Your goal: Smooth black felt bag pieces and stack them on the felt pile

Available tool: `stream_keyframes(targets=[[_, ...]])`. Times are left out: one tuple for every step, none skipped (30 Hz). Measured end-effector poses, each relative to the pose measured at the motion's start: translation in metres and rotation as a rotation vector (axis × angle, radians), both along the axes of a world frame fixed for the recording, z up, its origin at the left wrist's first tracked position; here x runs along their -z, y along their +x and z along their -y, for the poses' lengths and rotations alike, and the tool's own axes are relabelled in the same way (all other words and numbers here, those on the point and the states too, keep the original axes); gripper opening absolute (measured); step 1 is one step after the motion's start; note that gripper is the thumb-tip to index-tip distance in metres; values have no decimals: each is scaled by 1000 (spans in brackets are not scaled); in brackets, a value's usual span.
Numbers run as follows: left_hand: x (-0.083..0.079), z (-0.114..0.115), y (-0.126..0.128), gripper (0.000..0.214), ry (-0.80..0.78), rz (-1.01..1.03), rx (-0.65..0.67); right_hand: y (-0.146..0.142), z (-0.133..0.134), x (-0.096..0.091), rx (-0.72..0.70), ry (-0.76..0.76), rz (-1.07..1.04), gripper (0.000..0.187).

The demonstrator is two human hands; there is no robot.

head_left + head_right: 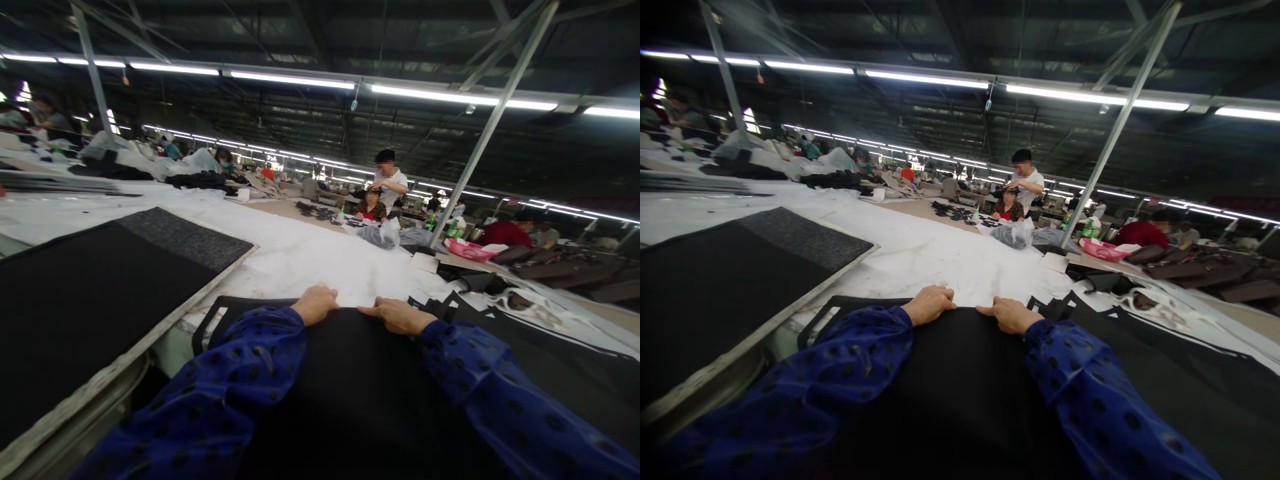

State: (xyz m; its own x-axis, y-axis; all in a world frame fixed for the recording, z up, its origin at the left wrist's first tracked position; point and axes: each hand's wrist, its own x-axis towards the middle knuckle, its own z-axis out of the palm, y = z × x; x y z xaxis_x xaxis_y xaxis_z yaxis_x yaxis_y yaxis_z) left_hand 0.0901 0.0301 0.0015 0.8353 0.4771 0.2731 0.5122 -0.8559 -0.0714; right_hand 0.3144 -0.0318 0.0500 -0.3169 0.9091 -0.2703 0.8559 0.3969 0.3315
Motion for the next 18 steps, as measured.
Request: stream_keyframes(targets=[[1, 1, 0, 29, -1, 5, -6, -4, 0, -1, -25, 17, 25, 60], [1, 1, 0, 29, -2, 10, -9, -8, -1, -2, -54, 40, 38, 56], [2, 1, 0, 29, -3, 17, -9, -13, -1, -1, -79, 60, 41, 52], [3, 1, 1, 29, -5, 24, -9, -18, -1, 1, -98, 71, 35, 48], [3, 1, 2, 28, -7, 32, -9, -23, -1, 3, -105, 70, 23, 46], [3, 1, 2, 28, -13, 40, -9, -28, -1, 5, -100, 64, 11, 47], [3, 1, 2, 27, -23, 46, -10, -32, 0, 7, -83, 56, -1, 49], [2, 0, 1, 26, -37, 50, -13, -35, 0, 9, -65, 49, -10, 52], [0, -1, -2, 26, -58, 51, -21, -37, 0, 10, -55, 43, -18, 57], [-1, -1, -6, 25, -84, 49, -33, -38, 0, 10, -51, 34, -24, 61], [-2, -2, -12, 25, -110, 44, -49, -39, 0, 9, -52, 19, -25, 63], [-3, -3, -19, 25, -129, 41, -65, -39, 0, 8, -60, 1, -20, 65], [-4, -3, -28, 26, -135, 39, -76, -40, -1, 6, -67, -19, -13, 66], [-4, -3, -37, 27, -128, 39, -81, -40, -2, 4, -69, -39, -2, 67], [-3, -3, -47, 28, -108, 42, -80, -40, -4, 2, -67, -52, 8, 67], [-2, -2, -55, 29, -81, 47, -74, -41, -5, 1, -62, -61, 16, 67], [-1, -1, -62, 29, -53, 50, -66, -42, -7, -1, -55, -69, 24, 67], [0, 0, -67, 30, -28, 50, -57, -44, -9, -2, -48, -79, 30, 66]])
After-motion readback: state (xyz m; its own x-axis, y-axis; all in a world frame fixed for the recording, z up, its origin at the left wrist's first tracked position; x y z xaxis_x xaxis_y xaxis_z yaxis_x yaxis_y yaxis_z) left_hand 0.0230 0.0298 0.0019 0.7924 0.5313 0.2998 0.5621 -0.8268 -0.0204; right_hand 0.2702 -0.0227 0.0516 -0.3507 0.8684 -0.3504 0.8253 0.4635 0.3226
